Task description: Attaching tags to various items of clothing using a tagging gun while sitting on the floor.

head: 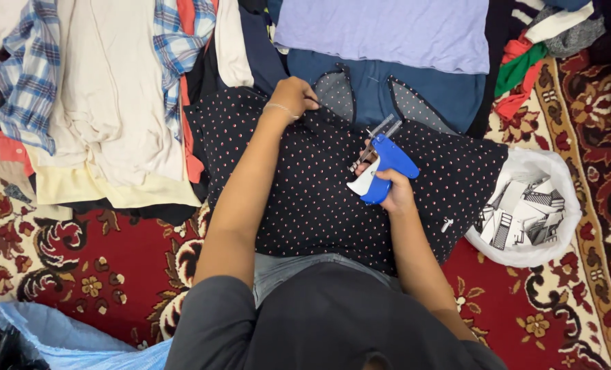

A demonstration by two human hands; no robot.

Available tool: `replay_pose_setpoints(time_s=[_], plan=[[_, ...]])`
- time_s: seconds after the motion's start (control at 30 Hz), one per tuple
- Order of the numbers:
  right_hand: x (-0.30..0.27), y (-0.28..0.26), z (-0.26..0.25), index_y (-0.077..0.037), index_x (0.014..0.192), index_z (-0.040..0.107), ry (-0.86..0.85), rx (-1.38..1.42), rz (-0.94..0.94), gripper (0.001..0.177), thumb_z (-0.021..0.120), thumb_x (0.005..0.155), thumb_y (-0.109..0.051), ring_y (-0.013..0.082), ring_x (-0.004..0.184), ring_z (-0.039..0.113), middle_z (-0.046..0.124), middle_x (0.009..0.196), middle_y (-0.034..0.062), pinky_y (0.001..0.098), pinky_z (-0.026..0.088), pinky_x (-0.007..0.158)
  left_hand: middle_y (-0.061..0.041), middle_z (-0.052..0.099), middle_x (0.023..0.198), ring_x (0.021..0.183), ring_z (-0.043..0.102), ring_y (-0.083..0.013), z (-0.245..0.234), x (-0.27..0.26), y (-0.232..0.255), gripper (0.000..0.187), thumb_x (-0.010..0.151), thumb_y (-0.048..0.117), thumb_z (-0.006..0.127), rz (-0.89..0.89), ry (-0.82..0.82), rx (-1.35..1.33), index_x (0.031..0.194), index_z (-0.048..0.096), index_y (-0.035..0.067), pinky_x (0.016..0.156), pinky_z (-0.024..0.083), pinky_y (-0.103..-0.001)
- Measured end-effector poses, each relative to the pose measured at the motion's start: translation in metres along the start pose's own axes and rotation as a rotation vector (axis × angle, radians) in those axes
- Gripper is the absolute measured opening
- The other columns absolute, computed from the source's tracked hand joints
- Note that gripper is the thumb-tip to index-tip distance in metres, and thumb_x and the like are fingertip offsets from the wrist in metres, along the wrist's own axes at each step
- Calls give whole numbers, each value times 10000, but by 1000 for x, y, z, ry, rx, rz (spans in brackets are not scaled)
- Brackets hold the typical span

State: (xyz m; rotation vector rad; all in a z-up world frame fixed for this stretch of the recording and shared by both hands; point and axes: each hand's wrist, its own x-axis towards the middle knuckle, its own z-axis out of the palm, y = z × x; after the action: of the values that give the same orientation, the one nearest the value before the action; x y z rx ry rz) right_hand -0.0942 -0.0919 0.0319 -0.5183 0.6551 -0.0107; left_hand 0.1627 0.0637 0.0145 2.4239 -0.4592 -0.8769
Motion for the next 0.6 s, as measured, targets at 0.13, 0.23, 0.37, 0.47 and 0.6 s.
replay_pose_setpoints(time_s=[0.13,0.23,0.37,0.47,0.6], plan=[[-1,-7,20,27,1230,613,-26,-28,26,493,617,737,11,331,943,696,666,1066,161,516,558,907,-246,727,1147,1188,655,-391,-29,-39,7,264,920,157,751,75,-15,-274,1183,748,134,1048,515,-477],[3,-5,37,33,1281,588,-119,-66,11,543,635,740,24,334,934,702,670,1064,154,522,557,893,-73,758,953,884,706,-104,-14,-25,-21,364,923,91,725,258,-60,-839,1284,685,117,854,617,-264],[15,7,49,2,1274,587,-194,-174,-42,538,665,743,43,308,956,703,679,1063,119,482,558,882,-105,769,1056,987,676,-112,-3,-17,-35,265,950,4,590,351,-31,-1104,1142,764,56,930,553,-268],[27,17,48,-1,1288,570,-215,-219,-62,550,680,750,34,309,983,693,678,1094,122,491,542,893,-145,763,1097,1013,687,-141,-9,-32,-27,329,917,-20,563,382,-40,-1121,1183,753,24,941,557,-281],[38,26,39,6,1320,540,-168,-209,-78,616,689,724,55,330,961,689,672,1115,156,522,532,883,-113,775,1079,975,723,-130,-16,-49,-13,409,827,-52,630,358,9,-1035,1193,767,70,889,583,-242]])
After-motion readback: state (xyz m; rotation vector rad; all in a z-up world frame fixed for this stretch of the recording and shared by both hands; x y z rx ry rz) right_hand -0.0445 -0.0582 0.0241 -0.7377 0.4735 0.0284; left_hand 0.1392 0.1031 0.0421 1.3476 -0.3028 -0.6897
